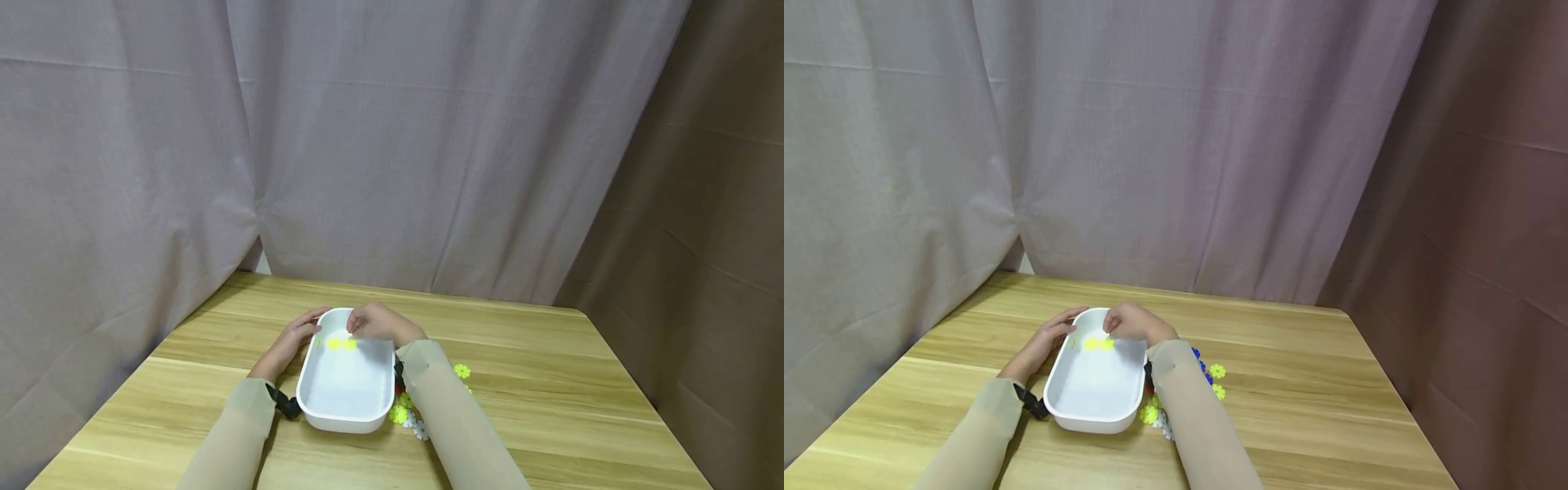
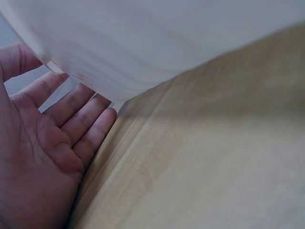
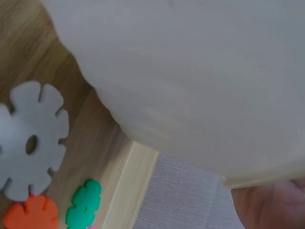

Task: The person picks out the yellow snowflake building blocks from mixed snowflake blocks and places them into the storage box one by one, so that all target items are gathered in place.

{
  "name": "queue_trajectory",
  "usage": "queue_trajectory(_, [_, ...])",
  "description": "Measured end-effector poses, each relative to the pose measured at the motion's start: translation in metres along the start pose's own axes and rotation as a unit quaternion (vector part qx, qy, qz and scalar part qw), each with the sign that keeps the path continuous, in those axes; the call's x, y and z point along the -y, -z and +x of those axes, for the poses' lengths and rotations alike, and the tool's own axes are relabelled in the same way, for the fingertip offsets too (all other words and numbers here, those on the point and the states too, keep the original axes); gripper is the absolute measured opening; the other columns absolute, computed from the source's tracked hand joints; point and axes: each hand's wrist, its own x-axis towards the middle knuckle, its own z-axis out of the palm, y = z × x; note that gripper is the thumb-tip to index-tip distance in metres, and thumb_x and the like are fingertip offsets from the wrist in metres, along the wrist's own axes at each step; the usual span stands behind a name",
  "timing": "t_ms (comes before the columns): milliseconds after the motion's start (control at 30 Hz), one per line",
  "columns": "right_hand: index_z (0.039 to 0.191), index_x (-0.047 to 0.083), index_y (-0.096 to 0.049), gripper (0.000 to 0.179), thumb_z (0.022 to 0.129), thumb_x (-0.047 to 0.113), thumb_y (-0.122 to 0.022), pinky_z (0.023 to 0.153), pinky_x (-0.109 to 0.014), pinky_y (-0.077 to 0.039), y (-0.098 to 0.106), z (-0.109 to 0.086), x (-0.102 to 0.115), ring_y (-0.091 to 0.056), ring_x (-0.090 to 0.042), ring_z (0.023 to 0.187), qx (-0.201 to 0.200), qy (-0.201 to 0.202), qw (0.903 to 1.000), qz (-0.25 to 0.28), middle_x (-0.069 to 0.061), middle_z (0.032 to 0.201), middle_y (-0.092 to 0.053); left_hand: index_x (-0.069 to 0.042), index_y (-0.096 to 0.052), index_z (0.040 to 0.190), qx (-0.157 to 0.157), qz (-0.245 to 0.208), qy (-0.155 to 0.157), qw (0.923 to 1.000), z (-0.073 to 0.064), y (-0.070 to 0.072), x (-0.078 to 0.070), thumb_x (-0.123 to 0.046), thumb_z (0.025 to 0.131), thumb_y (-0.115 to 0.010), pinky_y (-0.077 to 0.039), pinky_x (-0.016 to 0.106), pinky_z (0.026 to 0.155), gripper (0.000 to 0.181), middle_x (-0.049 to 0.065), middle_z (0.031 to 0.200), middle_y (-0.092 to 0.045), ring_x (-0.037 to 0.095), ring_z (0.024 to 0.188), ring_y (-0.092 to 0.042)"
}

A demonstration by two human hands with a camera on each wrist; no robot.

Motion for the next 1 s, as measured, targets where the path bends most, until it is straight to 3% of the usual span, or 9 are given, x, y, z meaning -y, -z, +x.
queue_trajectory(200, [0.099, 0.011, -0.073, 0.006, 0.094, 0.012, -0.069, 0.083, -0.027, -0.053, -0.001, 0.000, -0.003, -0.067, -0.009, 0.093, -0.014, 0.014, 0.9997, 0.011, 0.002, 0.097, -0.073, -0.010, -0.047, 0.150, 0.007, -0.004, -0.004, 1.0000, 0.002, 0.000, -0.001, -0.018, 0.096, -0.050, -0.032, 0.050, 0.112, 0.055, 0.018, 0.148, -0.050, 0.036, 0.135, -0.046])
queue_trajectory(567, [0.110, 0.012, -0.072, 0.025, 0.093, 0.030, -0.072, 0.085, -0.031, -0.055, 0.003, -0.012, 0.007, -0.066, -0.010, 0.097, -0.041, 0.023, 0.9969, 0.063, 0.008, 0.101, -0.072, -0.015, -0.050, 0.149, 0.002, -0.007, 0.005, 1.0000, 0.001, -0.002, -0.003, -0.020, 0.094, -0.051, -0.034, 0.047, 0.111, 0.055, 0.014, 0.146, -0.053, 0.030, 0.133, -0.049])
queue_trajectory(800, [0.119, 0.006, -0.069, 0.038, 0.093, 0.033, -0.072, 0.087, -0.033, -0.054, 0.013, -0.021, 0.015, -0.066, -0.011, 0.099, -0.047, 0.029, 0.9947, 0.087, 0.007, 0.103, -0.071, -0.014, -0.050, 0.149, 0.001, -0.012, 0.002, 0.9999, 0.001, -0.003, -0.004, -0.019, 0.095, -0.050, -0.031, 0.051, 0.113, 0.055, 0.014, 0.146, -0.053, 0.032, 0.134, -0.048])
queue_trajectory(1000, [0.115, 0.009, -0.070, 0.031, 0.094, 0.031, -0.071, 0.086, -0.032, -0.054, 0.019, -0.029, 0.013, -0.067, -0.012, 0.095, -0.070, 0.052, 0.9926, 0.085, 0.006, 0.100, -0.071, -0.012, -0.048, 0.150, -0.002, -0.002, 0.004, 1.0000, 0.000, -0.003, -0.002, -0.018, 0.098, -0.048, -0.031, 0.051, 0.113, 0.052, 0.014, 0.148, -0.051, 0.032, 0.134, -0.048])
